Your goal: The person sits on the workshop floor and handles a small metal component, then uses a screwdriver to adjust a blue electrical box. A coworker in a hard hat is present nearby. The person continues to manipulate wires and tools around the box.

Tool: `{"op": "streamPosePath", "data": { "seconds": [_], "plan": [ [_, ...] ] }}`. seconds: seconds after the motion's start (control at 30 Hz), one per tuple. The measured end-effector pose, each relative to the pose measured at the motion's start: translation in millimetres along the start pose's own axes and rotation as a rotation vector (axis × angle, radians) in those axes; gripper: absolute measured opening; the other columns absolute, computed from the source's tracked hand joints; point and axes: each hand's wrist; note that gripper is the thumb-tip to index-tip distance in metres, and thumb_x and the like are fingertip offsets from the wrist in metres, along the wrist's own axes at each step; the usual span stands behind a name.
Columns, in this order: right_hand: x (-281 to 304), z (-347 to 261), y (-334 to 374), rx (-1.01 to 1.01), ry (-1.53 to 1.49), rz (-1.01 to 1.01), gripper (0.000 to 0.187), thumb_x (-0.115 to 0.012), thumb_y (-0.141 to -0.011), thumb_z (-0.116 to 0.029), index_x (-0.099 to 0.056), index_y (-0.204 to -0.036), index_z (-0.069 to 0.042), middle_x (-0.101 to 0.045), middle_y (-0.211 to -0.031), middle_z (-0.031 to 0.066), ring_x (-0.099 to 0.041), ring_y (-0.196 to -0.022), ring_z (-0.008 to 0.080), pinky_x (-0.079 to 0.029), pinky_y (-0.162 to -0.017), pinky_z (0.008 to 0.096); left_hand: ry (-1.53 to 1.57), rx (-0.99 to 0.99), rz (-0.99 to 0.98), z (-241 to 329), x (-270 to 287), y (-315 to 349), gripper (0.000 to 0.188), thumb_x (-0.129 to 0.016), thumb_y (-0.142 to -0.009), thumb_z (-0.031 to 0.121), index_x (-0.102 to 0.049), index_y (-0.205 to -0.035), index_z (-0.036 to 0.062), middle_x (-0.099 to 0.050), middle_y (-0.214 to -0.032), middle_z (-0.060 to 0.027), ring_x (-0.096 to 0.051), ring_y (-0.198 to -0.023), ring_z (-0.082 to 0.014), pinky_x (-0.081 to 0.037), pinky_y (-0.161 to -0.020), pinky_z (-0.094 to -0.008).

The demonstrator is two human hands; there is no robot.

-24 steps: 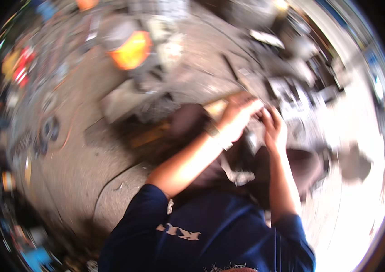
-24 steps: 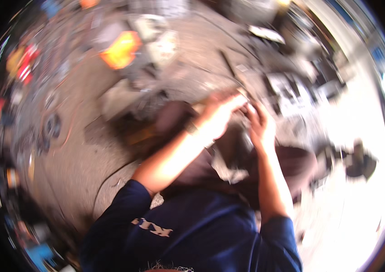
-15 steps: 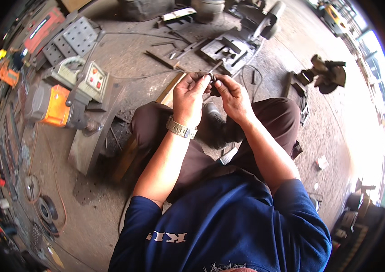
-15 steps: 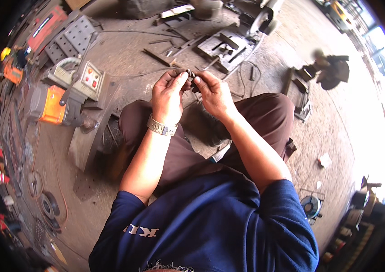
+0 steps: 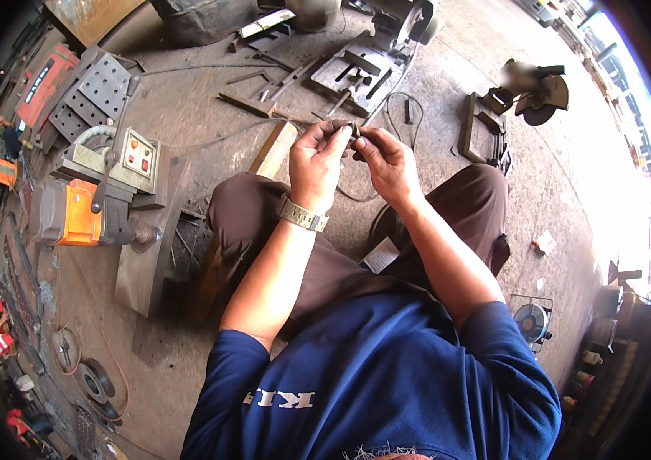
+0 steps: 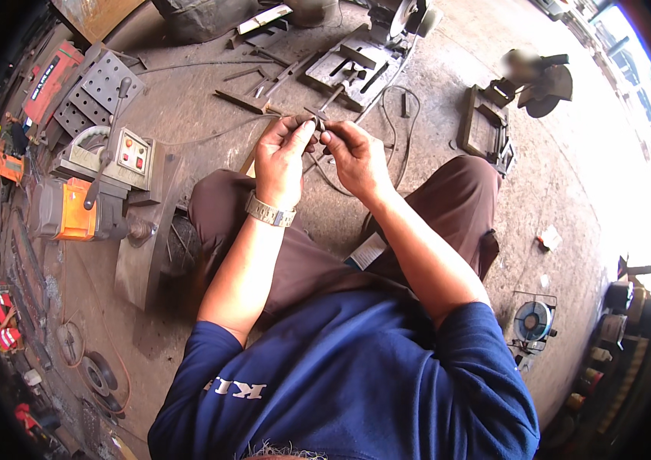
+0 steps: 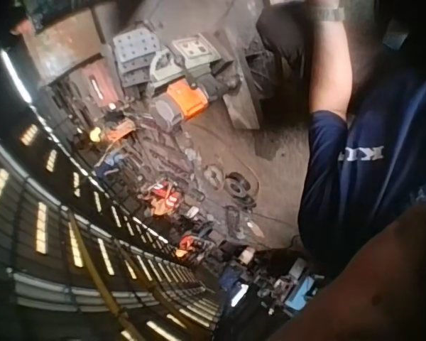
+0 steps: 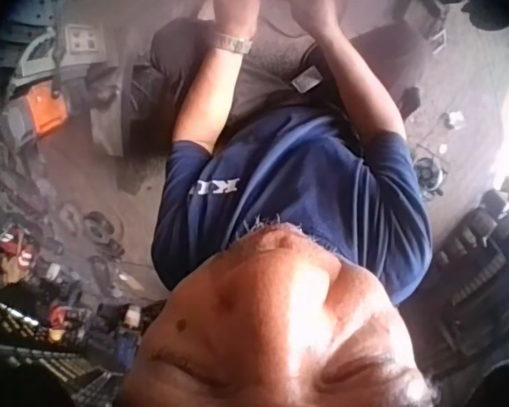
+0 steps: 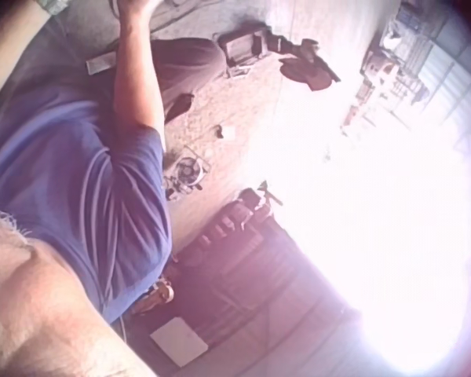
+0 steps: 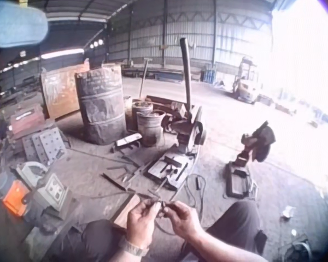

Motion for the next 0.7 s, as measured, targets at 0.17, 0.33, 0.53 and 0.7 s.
{"op": "streamPosePath", "data": {
  "seconds": [0.17,0.33,0.53,0.7],
  "plan": [
    [8.6,5.1,-11.2,-0.102,-0.125,-0.071,0.019,-0.066,-0.099,-0.014,-0.068,-0.111,0.000,-0.072,-0.091,0.0086,-0.066,-0.084,0.0110,-0.054,-0.077,0.0287,-0.044,-0.035,0.013,-11.2,-9.1,-10.9,0.011,-0.066,-0.097,0.007,-0.068,-0.106,-0.0004,-0.071,-0.092,-0.0034,-0.064,-0.077,-0.0069,-0.055,-0.068,-0.0224],
    [14.1,36.7,-16.9,-0.163,-0.196,-0.061,0.020,-0.062,-0.101,-0.015,-0.067,-0.113,0.000,-0.072,-0.092,0.0082,-0.066,-0.087,0.0109,-0.054,-0.079,0.0288,-0.119,0.024,0.034,-27.7,-18.6,-23.1,0.011,-0.066,-0.097,0.005,-0.067,-0.106,-0.0011,-0.070,-0.092,-0.0041,-0.065,-0.079,-0.0088,-0.055,-0.071,-0.0240],
    [15.3,51.1,-35.9,-0.152,-0.175,0.029,0.019,-0.064,-0.099,-0.014,-0.068,-0.113,-0.001,-0.074,-0.093,0.0091,-0.068,-0.085,0.0112,-0.055,-0.077,0.0284,-0.299,0.074,0.064,-34.9,-32.4,-49.3,0.013,-0.068,-0.095,0.005,-0.068,-0.108,0.0006,-0.069,-0.093,-0.0007,-0.060,-0.076,-0.0051,-0.051,-0.072,-0.0211],
    [21.0,80.7,-39.1,-0.168,-0.223,0.126,0.018,-0.068,-0.096,-0.011,-0.070,-0.111,-0.001,-0.075,-0.096,0.0108,-0.071,-0.089,0.0148,-0.055,-0.079,0.0293,-0.359,0.079,0.015,-58.8,-37.7,-64.0,0.014,-0.067,-0.096,0.006,-0.068,-0.109,0.0004,-0.070,-0.096,-0.0019,-0.064,-0.080,-0.0070,-0.052,-0.073,-0.0216]
  ]
}}
Point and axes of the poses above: each hand's wrist, its own y-axis away from the middle knuckle, its own x-axis out of the back of the hand, z = x × y
